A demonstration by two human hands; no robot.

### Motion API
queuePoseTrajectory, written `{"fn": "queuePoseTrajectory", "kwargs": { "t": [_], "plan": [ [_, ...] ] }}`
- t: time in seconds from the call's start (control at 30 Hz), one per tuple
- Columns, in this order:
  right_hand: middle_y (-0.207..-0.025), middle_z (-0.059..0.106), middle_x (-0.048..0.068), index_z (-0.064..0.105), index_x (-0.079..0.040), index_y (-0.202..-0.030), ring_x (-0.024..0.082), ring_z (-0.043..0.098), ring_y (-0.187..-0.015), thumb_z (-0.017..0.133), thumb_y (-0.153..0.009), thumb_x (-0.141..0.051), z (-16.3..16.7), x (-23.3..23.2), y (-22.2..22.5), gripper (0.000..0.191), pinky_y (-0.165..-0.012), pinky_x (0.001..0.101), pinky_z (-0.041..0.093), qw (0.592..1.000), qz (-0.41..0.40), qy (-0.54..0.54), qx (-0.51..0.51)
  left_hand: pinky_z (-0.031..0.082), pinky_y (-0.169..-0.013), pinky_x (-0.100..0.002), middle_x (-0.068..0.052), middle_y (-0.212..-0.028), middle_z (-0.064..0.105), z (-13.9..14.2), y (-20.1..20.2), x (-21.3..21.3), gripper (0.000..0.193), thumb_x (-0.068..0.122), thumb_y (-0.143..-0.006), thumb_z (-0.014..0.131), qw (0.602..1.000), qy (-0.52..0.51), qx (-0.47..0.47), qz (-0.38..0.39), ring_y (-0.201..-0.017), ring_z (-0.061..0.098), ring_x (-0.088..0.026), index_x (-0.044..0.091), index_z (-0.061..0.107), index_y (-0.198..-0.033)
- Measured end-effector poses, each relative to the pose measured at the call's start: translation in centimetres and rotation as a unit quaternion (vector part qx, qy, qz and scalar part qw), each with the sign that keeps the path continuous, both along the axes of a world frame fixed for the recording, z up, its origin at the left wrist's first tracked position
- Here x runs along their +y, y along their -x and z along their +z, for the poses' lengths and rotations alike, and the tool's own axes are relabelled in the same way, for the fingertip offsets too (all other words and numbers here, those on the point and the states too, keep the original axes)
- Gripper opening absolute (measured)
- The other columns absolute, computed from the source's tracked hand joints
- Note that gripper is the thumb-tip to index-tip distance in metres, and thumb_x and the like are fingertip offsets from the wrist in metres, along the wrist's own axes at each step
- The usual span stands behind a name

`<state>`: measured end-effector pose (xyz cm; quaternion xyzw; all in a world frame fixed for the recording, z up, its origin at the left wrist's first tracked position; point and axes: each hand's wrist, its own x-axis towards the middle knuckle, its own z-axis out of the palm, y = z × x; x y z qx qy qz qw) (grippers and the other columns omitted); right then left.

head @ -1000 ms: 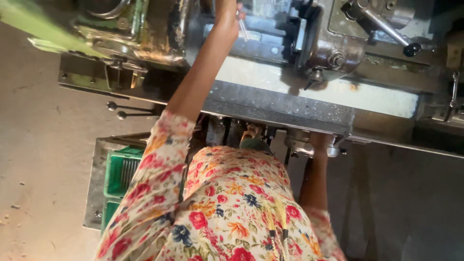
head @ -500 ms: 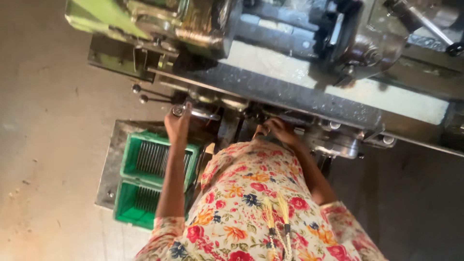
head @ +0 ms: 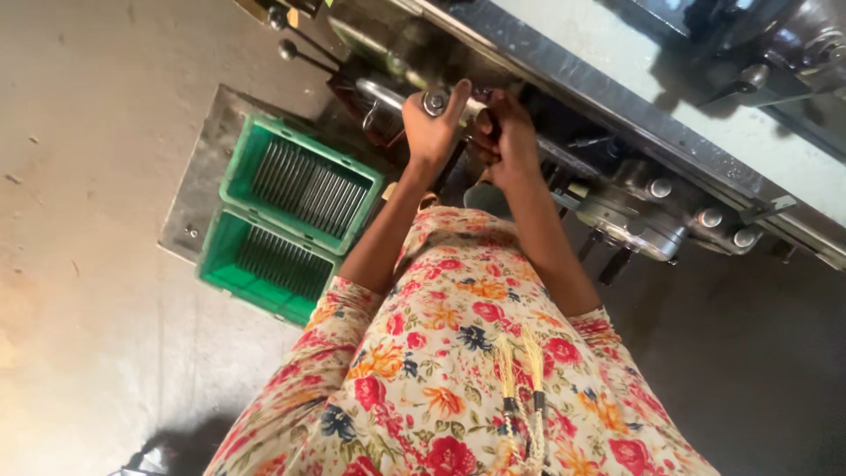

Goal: The person repeatedly places small cylindrical metal parts into a press machine, operates the lever to process them, and collects the finished parts into green bins. The cycle of loading, pressing, and collecting is repeated throughout the clip.

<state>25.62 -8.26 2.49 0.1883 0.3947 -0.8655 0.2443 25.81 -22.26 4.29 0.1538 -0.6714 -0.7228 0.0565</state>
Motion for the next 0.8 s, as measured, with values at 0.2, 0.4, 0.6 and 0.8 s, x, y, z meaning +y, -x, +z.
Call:
{"fn": "queuePoseTrajectory", "kwargs": {
  "t": [0.2,0.4,0.6,0.8],
  "plan": [
    [-0.065,0.048,-0.002,0.058,-0.014,-0.100,0.006,0.027,-0.042,0.047,-0.111,-0.023,1.4,2.7,-0.6,0.017,-0.036,0.0242,0.017,0.989,0.148,-0.030,0.001,0.046,-0.056,-0.037,-0.008,-0.064,0.060,0.1,-2.1,-2.7,0.034,0.032,-0.088,0.079,0.941,0.296,0.163,-0.021,-0.059,0.058,-0.023,0.006,0.065,-0.070],
    [-0.061,0.041,-0.005,0.061,-0.011,-0.099,0.005,0.026,-0.042,0.050,-0.110,-0.024,3.0,2.7,-2.7,0.021,-0.038,0.0248,0.019,0.973,0.210,-0.098,0.014,0.047,-0.062,-0.042,-0.010,-0.065,0.060,-0.1,-3.3,-4.2,0.025,0.020,-0.074,0.076,0.872,0.358,0.324,-0.086,-0.065,0.059,-0.031,0.006,0.058,-0.064],
    [-0.065,0.047,-0.005,0.059,-0.012,-0.092,0.006,0.035,-0.047,0.049,-0.112,-0.026,3.4,-2.2,-5.9,0.027,-0.041,0.0277,0.026,0.952,0.063,-0.255,0.159,0.046,-0.066,-0.038,-0.014,-0.069,0.058,-0.7,-4.6,-3.8,0.019,0.013,-0.076,0.071,0.958,0.174,0.226,-0.018,-0.069,0.058,-0.032,0.001,0.059,-0.069],
    [-0.069,0.038,-0.004,0.059,-0.007,-0.088,0.005,0.030,-0.061,0.061,-0.111,-0.025,2.7,-5.7,-8.0,0.029,-0.053,0.0282,0.023,0.833,-0.091,-0.444,0.316,0.048,-0.078,-0.044,-0.017,-0.076,0.060,-1.7,-4.4,-4.0,0.015,0.008,-0.076,0.067,0.936,0.138,0.311,0.090,-0.072,0.060,-0.031,-0.005,0.058,-0.075]
  ]
}}
